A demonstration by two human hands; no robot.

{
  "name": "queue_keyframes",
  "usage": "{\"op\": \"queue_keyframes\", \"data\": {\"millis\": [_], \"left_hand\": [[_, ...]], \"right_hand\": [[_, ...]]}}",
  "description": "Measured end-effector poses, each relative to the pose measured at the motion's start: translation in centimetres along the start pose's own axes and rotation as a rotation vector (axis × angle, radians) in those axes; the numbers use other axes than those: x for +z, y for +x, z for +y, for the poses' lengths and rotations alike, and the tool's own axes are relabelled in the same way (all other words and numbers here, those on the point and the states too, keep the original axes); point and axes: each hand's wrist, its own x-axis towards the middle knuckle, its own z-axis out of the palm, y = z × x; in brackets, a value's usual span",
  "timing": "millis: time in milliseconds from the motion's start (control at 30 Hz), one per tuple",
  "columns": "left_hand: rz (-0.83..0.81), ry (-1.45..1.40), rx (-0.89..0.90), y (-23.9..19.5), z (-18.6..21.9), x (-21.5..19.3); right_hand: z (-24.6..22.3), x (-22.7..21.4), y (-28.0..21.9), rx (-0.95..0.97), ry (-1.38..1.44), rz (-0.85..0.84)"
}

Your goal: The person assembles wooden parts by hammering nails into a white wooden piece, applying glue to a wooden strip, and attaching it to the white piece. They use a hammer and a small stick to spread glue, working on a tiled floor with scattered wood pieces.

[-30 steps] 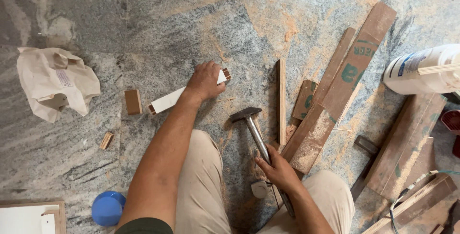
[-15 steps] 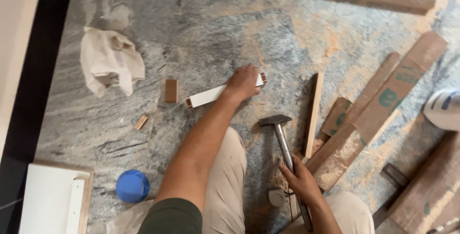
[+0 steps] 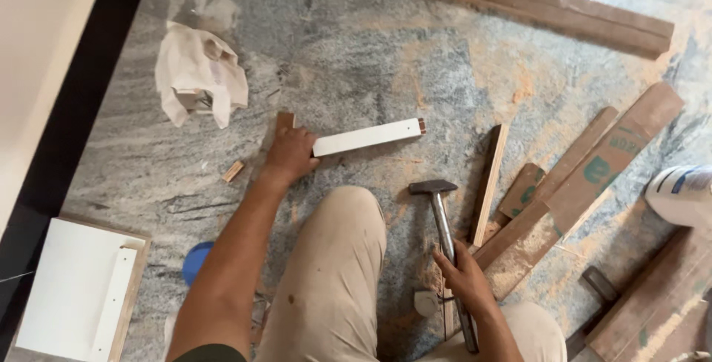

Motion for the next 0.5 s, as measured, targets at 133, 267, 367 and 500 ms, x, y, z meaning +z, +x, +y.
{"op": "queue_keyframes", "data": {"millis": [133, 267, 367, 500], "left_hand": [[0.049, -0.079, 0.019, 2.2, 1.5, 1.1], [0.009, -0.091, 0.071, 4.5, 4.4, 1.0], [0.071, -0.068, 0.134, 6.3, 6.0, 1.1], [0.103, -0.068, 0.159, 8.6, 7.0, 1.6]], "right_hand": [[-0.4, 0.1, -0.5, -0.018, 0.043, 0.042], [-0.5, 0.5, -0.4, 0.006, 0.035, 0.06], [-0.9, 0.5, 0.0, 0.059, -0.001, 0.045], [-1.1, 0.6, 0.3, 0.083, -0.029, 0.059]]}}
